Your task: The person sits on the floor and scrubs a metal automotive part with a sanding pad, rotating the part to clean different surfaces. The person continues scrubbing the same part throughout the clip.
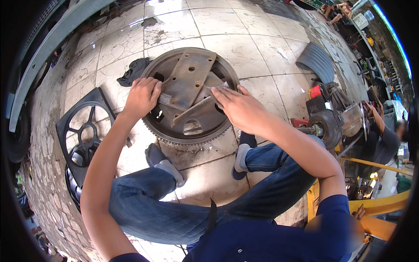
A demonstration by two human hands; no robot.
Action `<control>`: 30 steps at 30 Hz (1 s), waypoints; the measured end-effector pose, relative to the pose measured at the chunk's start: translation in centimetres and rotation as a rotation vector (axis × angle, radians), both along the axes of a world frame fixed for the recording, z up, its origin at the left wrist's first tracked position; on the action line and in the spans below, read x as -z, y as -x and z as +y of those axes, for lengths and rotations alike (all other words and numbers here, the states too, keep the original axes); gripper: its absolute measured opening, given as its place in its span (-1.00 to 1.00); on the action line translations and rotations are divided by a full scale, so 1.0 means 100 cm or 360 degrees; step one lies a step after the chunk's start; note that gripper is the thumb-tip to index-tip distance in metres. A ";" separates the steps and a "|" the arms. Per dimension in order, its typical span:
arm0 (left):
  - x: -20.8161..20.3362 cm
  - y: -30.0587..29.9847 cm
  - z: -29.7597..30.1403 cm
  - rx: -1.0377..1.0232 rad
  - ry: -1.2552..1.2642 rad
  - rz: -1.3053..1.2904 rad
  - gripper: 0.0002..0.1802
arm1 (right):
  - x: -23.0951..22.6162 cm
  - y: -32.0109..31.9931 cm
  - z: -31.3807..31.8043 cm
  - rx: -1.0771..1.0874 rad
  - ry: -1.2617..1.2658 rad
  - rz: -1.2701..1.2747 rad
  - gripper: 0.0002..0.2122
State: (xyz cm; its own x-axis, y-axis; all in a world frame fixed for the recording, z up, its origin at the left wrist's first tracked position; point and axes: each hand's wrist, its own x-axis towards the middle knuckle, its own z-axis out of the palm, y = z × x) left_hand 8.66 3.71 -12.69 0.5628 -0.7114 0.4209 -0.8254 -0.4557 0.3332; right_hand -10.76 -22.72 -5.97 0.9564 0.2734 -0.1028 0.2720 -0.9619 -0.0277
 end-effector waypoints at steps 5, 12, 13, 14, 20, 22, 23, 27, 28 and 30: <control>0.002 -0.001 0.001 -0.0001 0.0000 -0.0039 -0.77 | -0.004 0.010 0.017 0.0067 0.0218 0.0024 -0.46; 0.000 -0.002 0.001 -0.0012 -0.0024 -0.0054 -0.77 | 0.007 -0.004 -0.003 0.0121 0.0232 0.0117 -0.38; 0.001 -0.001 0.001 -0.0012 -0.0023 -0.0061 -0.77 | 0.002 0.005 0.003 0.0108 0.0230 0.0095 -0.38; 0.002 -0.001 0.000 -0.0012 -0.0023 -0.0067 -0.77 | 0.003 0.008 0.002 0.0095 0.0223 0.0073 -0.38; -0.001 -0.003 -0.001 -0.0001 -0.0047 -0.0060 -0.76 | 0.006 -0.002 -0.002 0.0068 0.0136 -0.0005 -0.44; 0.000 -0.002 -0.001 -0.0020 -0.0072 -0.0049 -0.76 | 0.005 0.000 -0.002 0.0068 0.0140 0.0010 -0.47; 0.001 -0.001 0.000 -0.0006 -0.0047 -0.0086 -0.76 | 0.003 0.003 -0.002 0.0067 0.0131 0.0042 -0.47; -0.001 -0.002 -0.003 0.0013 -0.0029 -0.0041 -0.76 | 0.000 -0.008 -0.024 0.0042 -0.0156 0.0120 -0.55; 0.000 -0.002 -0.003 0.0007 -0.0034 -0.0042 -0.76 | 0.001 -0.012 -0.027 0.0050 -0.0268 0.0153 -0.56; 0.001 -0.003 -0.001 -0.0003 -0.0044 -0.0045 -0.76 | 0.006 -0.013 -0.026 0.0078 -0.0271 0.0144 -0.56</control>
